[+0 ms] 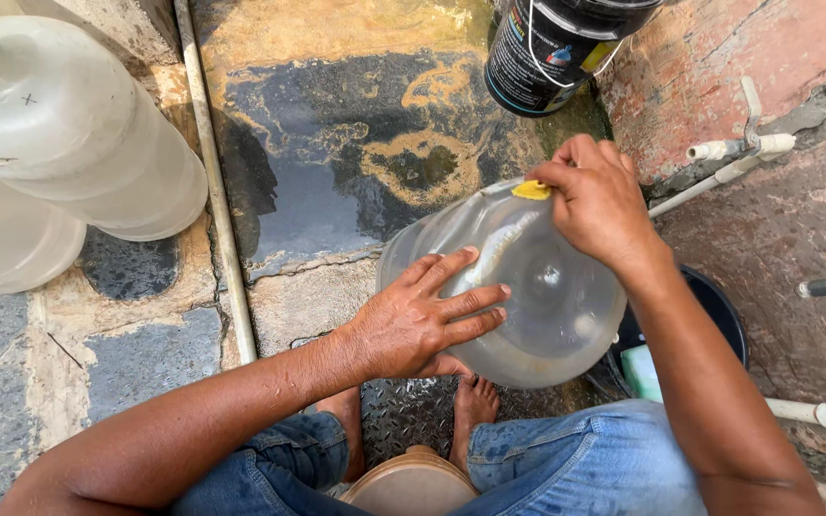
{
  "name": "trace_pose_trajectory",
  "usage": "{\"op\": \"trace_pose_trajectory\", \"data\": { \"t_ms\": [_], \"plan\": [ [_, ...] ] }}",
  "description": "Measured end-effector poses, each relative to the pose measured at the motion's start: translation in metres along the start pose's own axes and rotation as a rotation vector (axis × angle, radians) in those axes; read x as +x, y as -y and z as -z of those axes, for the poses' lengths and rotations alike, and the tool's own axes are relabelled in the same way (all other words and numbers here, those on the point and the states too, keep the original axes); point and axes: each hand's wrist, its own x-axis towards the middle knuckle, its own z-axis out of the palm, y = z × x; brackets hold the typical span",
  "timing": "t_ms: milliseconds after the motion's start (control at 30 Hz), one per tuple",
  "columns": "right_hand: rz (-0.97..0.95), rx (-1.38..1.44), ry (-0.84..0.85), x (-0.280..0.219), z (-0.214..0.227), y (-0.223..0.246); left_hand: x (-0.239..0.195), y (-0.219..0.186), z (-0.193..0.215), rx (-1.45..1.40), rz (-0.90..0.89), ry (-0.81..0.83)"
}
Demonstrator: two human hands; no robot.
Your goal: The person scrubs the exterior of a large transparent water dispenser bottle using a yellow sponge and water. They rotate the bottle to clean all sides, including the top and bottom, and rinse it with water from a nearby jug before placing it upright.
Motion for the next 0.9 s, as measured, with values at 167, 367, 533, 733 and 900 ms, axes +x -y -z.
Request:
{"op": "trace_pose_trajectory", "data": {
  "t_ms": [167, 367, 533, 733, 900],
  "plan": [
    [0.214, 0.146, 0.109, -0.008, -0.010, 0.021, 0.005, -0.010, -0.004, 0.013, -0.036, 0.002],
    [-0.013, -0.054, 0.085, 0.011, -0.015, 0.017, 0.007, -0.010, -0.009, -0.020, -0.040, 0.022],
    [-0.019, 0.211, -0.069, 0.013, -0.016, 0.010, 0.005, -0.009, -0.006, -0.043, -0.031, 0.016],
    [0.053, 0.503, 0.214, 0.028, -0.009, 0.006, 0.007, -0.008, -0.008, -0.045, -0.052, -0.014],
    [0.118, 0.378, 0.190, 0.035, -0.002, 0.007, 0.009, -0.005, -0.006, -0.043, -0.027, -0.024]
  ]
}}
